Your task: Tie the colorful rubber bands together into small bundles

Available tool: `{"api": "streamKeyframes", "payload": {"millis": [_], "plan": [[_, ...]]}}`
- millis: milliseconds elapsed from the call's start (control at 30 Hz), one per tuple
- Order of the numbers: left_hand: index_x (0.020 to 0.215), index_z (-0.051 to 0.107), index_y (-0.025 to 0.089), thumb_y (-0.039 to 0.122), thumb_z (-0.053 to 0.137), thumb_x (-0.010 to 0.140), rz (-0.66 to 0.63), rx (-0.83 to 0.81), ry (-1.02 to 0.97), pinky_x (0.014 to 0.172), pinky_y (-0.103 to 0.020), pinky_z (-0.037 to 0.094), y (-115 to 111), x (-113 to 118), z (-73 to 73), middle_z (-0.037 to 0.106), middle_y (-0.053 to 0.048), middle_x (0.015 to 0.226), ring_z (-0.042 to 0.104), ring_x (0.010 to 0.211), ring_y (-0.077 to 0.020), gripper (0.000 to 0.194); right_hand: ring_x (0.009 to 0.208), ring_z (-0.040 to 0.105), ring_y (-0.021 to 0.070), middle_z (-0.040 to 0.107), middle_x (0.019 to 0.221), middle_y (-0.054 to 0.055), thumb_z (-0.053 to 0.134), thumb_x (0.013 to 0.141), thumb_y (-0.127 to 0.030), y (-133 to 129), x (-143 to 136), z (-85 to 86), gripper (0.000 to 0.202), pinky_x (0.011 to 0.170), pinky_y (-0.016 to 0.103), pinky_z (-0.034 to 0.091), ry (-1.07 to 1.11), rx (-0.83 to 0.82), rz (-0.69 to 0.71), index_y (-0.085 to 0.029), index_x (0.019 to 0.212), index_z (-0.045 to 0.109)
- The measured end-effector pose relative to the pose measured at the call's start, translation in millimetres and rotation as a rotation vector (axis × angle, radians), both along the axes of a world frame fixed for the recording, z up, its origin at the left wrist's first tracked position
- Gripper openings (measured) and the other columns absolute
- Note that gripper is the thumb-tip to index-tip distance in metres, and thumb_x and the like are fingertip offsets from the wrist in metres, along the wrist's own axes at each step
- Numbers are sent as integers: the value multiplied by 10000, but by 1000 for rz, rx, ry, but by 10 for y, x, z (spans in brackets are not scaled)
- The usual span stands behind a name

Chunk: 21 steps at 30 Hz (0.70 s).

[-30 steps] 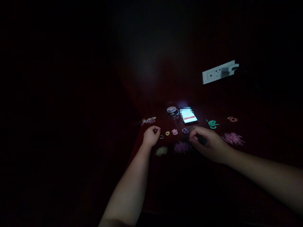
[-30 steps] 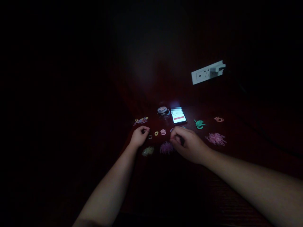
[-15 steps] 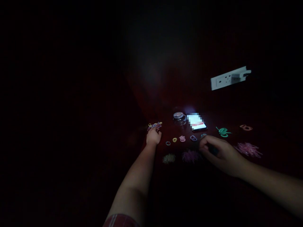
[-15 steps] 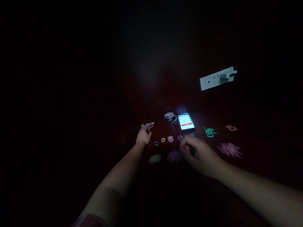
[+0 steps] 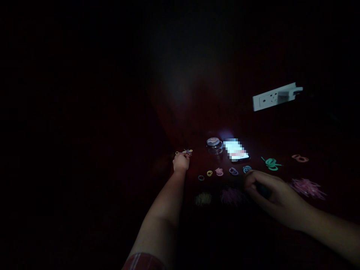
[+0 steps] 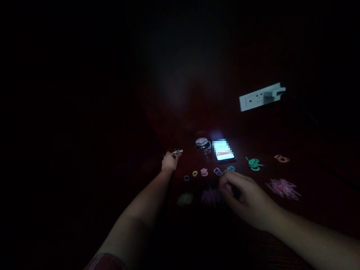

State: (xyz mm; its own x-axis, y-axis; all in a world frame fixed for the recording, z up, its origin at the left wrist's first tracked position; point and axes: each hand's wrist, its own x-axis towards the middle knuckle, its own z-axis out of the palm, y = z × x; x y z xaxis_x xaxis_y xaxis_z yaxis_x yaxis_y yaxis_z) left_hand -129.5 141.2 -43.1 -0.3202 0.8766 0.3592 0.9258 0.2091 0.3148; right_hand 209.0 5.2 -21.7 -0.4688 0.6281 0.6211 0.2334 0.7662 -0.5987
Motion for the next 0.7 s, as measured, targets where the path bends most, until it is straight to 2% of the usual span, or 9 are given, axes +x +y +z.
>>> {"api": "streamKeyframes", "payload": {"millis": [200, 333, 467, 567, 700], "plan": [[985, 686, 159, 320, 485, 931, 9, 24, -33, 991, -406, 423, -37, 12, -4, 612, -178, 1199, 546, 1182, -300, 264, 600, 507, 147, 559, 678, 6, 536, 874, -188, -5, -4, 16, 119, 528, 271, 427, 16, 14, -1, -219, 762, 511], [1011, 656, 165, 313, 433, 970, -14, 47, -86, 1027, -409, 410, -77, 19, -2, 612, -162, 1195, 540, 1195, -280, 270, 609, 493, 143, 530, 678, -6, 519, 887, -182, 0, -6, 22, 121, 547, 268, 418, 5, 38, -9, -218, 772, 504], [1139, 611, 160, 335, 505, 968, -87, 11, -184, 953, -415, 497, -136, -12, -4, 617, -119, 1182, 601, 1089, -230, 267, 604, 478, 141, 506, 663, -14, 514, 888, -186, 10, -6, 23, 132, 554, 268, 403, 0, 53, -11, -215, 760, 495], [1231, 563, 159, 345, 575, 938, -155, -40, -266, 884, -424, 546, -230, -51, -20, 588, -102, 1233, 613, 1047, -212, 347, 605, 478, 144, 505, 659, -16, 520, 881, -188, 21, -10, 28, 128, 563, 271, 400, -3, 63, -6, -213, 757, 497], [1199, 580, 147, 345, 572, 939, -225, -59, -337, 877, -414, 546, -463, -83, -61, 609, -99, 1192, 623, 1023, -208, 326, 603, 481, 143, 505, 657, -18, 526, 881, -188, 36, -9, 35, 108, 571, 272, 401, -4, 70, 10, -210, 777, 511]]}}
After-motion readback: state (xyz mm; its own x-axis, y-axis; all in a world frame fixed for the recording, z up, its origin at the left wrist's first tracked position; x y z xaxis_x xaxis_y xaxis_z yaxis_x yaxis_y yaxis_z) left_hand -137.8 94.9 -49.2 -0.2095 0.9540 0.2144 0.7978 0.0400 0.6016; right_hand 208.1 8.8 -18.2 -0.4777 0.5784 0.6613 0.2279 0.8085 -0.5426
